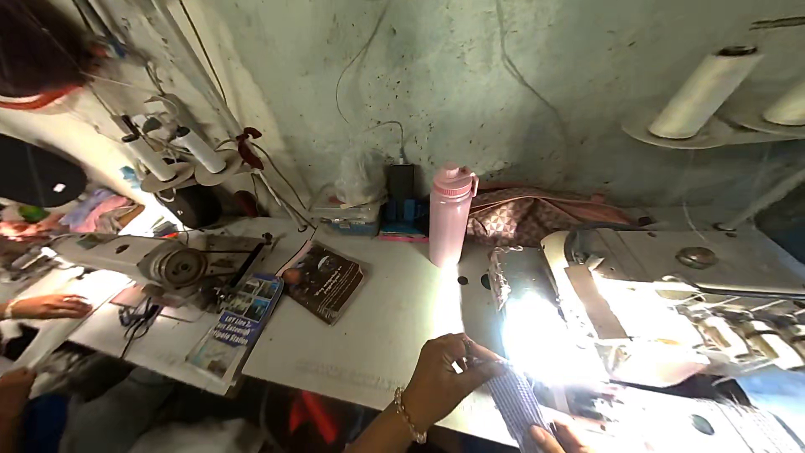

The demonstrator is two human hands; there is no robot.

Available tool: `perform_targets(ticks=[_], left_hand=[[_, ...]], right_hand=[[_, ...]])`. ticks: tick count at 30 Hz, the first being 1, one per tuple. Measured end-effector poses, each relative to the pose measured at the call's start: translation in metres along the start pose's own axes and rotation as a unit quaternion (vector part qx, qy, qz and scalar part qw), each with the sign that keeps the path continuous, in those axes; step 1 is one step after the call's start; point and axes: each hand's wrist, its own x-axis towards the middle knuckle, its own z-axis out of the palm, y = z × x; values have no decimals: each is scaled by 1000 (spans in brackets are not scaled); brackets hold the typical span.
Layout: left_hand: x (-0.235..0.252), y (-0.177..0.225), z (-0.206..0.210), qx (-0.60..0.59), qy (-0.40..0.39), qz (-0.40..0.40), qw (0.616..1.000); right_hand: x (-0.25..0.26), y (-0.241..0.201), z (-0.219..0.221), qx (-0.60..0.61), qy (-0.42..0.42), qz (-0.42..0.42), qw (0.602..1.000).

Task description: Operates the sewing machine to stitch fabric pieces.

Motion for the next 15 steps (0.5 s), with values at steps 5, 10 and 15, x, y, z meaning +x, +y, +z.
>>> perform_targets(ticks=[5, 10, 15], left_hand=[[7, -3, -7, 4, 24, -6, 1000], [10, -9, -19, 36, 7, -24, 999], [40, 1, -4, 94, -38, -8, 995]], right_hand=[[10, 0, -1, -27, -13, -25, 999], [13, -8, 2, -85, -5, -42, 995], [-3, -21, -11, -91, 48, -44, 994]])
